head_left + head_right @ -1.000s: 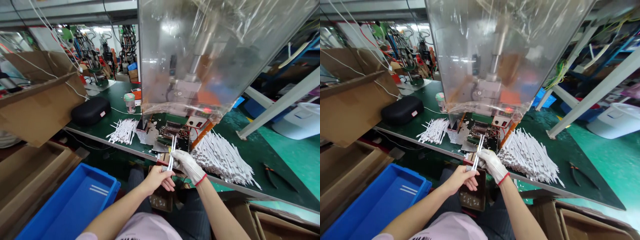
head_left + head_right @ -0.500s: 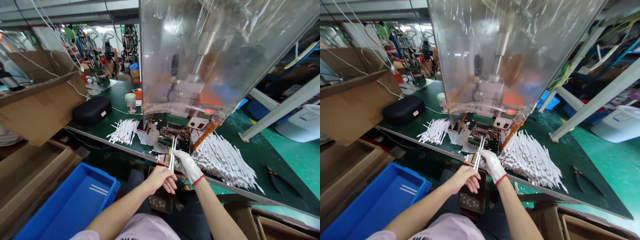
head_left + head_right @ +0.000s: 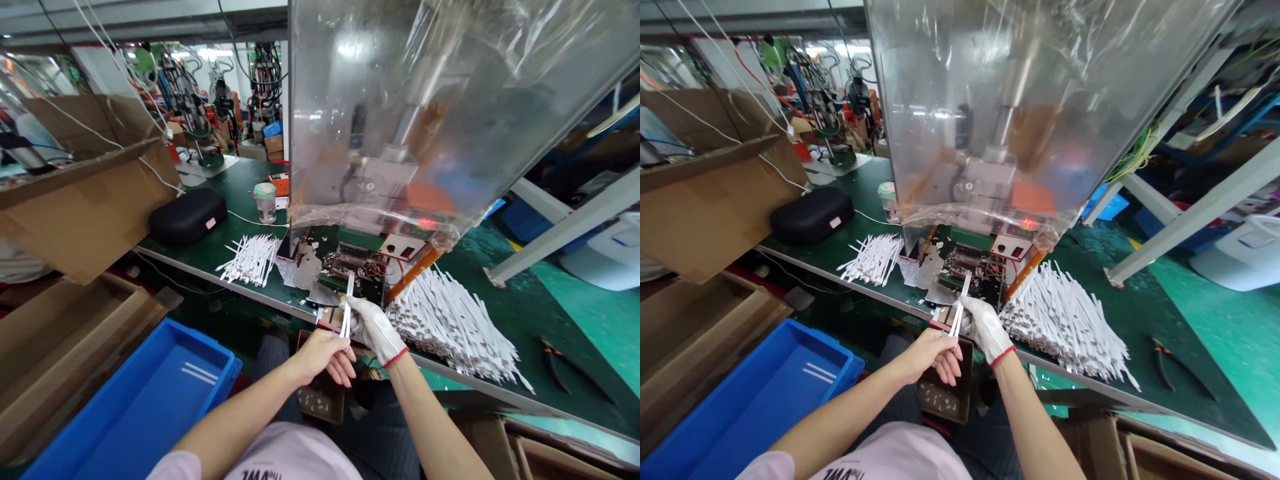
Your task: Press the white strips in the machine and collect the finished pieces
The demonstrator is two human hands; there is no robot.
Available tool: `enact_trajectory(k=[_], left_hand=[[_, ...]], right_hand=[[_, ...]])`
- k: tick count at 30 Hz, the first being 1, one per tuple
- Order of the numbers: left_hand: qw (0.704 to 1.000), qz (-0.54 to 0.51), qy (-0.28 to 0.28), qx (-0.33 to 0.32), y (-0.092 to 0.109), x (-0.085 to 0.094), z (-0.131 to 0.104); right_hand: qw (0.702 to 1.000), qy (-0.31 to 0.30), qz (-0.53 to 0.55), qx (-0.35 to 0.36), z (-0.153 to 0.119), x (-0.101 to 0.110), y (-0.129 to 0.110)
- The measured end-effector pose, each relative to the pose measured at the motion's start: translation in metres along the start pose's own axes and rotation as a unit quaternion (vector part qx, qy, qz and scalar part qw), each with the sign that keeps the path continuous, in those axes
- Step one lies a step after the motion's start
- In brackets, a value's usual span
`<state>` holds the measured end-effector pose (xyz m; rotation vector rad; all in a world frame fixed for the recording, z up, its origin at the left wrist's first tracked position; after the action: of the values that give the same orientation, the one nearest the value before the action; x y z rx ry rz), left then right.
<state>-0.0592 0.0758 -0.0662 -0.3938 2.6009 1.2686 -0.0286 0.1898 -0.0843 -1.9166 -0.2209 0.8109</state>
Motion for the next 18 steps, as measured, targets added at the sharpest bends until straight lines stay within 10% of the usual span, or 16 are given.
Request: enact_trajectory(k=[18], left_hand=[[0.999,0.014,0.016,-0.028,-0.002,-0.001,0.002]], right_hand=[[0.998,0.053,-0.03,-0.014,-0.009,-0.007,-0.012]])
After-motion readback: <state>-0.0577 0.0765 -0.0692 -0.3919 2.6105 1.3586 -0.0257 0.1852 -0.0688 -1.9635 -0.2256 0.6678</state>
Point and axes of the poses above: each hand's wrist, its own z-axis towards the middle knuckle, its own x-axis out of the back of the hand, y = z × x, the point moved 8 cm from there along z, towards the middle knuckle, and after that the axes turned 9 degrees about x, right-handed, at the moved point
